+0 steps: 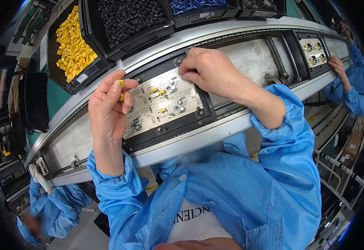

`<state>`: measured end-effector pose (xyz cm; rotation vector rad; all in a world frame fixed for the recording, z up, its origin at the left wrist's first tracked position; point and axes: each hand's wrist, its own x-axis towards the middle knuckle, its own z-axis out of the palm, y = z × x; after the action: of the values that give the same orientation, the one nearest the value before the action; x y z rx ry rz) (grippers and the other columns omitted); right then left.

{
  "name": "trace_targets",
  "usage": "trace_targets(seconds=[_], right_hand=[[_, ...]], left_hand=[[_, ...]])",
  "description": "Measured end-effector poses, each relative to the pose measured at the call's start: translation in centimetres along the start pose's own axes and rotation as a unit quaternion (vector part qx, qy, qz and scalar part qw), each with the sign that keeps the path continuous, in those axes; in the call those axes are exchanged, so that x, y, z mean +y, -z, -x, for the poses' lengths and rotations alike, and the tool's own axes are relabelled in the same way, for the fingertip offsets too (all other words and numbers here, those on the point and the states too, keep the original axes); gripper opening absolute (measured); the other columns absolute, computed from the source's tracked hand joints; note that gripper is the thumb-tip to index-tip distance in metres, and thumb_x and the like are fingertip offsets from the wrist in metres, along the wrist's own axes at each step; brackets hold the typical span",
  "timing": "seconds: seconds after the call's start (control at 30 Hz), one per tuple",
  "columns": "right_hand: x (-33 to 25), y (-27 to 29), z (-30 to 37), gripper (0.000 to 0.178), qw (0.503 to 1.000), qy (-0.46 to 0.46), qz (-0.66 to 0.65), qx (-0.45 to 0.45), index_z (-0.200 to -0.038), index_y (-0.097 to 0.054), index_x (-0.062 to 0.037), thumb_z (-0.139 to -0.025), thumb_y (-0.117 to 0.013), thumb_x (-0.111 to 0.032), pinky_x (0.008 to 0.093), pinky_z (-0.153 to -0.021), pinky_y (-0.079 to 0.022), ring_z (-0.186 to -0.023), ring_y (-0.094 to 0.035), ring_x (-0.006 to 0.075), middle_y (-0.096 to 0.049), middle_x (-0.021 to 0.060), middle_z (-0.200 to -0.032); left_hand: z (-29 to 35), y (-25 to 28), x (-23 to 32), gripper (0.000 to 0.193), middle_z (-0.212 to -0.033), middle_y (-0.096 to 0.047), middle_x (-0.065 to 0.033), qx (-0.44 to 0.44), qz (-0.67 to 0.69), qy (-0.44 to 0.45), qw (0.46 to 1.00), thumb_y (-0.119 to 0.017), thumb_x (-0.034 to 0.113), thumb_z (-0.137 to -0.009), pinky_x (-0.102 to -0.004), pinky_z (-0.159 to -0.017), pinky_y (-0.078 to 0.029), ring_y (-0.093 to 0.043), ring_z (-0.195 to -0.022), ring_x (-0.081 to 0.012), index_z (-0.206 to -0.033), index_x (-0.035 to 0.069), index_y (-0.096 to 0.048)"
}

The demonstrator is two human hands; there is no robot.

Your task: Assembling small electronic components onto circuit boards at a manual station.

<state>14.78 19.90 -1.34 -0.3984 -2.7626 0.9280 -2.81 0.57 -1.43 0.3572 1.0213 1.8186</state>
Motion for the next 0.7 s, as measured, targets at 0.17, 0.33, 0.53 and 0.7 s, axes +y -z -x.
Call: trace_targets(seconds=[0.17,0.33,0.53,0.7], right_hand=[[0.0,-0.6,0.1,0.011,1.000,0.013,-0.010,0.000,-0.089,-0.070,-0.0017,-0.079,-0.071,-0.005,0.0344,-0.066,-0.050,-0.075,-0.062,0.0265,-0.063,0.0103,-0.083],[0.1,-0.8,0.2,0.010,1.000,0.010,0.007,-0.001,-0.088,-0.071,-0.0043,-0.078,-0.070,-0.008,0.0364,-0.065,-0.051,-0.076,-0.063,0.0273,-0.064,0.0090,-0.083],[0.0,-0.9,0.4,0.012,0.999,0.017,0.025,-0.010,-0.089,-0.070,-0.0034,-0.077,-0.072,-0.007,0.0348,-0.064,-0.051,-0.074,-0.063,0.0267,-0.063,0.0092,-0.082],[-0.2,-0.7,0.4,0.016,0.999,0.020,0.049,-0.002,-0.090,-0.069,-0.0035,-0.075,-0.074,-0.007,0.0347,-0.064,-0.051,-0.072,-0.063,0.0276,-0.063,0.0101,-0.082]], left_hand=[[0.3,-0.6,-0.2,0.022,-0.096,-0.069,-0.0189,0.004,-0.045,0.017,0.999,-0.056,0.007,-0.096,-0.0181,-0.054,-0.045,-0.057,-0.062,-0.0086,-0.114,-0.004,-0.060],[0.4,-0.8,-0.4,0.022,-0.096,-0.070,-0.0184,0.000,-0.055,0.015,0.998,-0.056,0.006,-0.096,-0.0168,-0.054,-0.044,-0.057,-0.063,-0.0073,-0.114,-0.004,-0.060],[0.5,-1.0,-0.4,0.022,-0.097,-0.070,-0.0175,-0.005,-0.073,0.027,0.997,-0.056,0.005,-0.095,-0.0165,-0.055,-0.044,-0.057,-0.065,-0.0065,-0.114,-0.004,-0.061],[0.7,-1.4,-0.4,0.022,-0.096,-0.070,-0.0145,-0.014,-0.110,0.032,0.993,-0.058,0.005,-0.094,-0.0174,-0.059,-0.044,-0.056,-0.068,-0.0065,-0.114,-0.004,-0.062]])
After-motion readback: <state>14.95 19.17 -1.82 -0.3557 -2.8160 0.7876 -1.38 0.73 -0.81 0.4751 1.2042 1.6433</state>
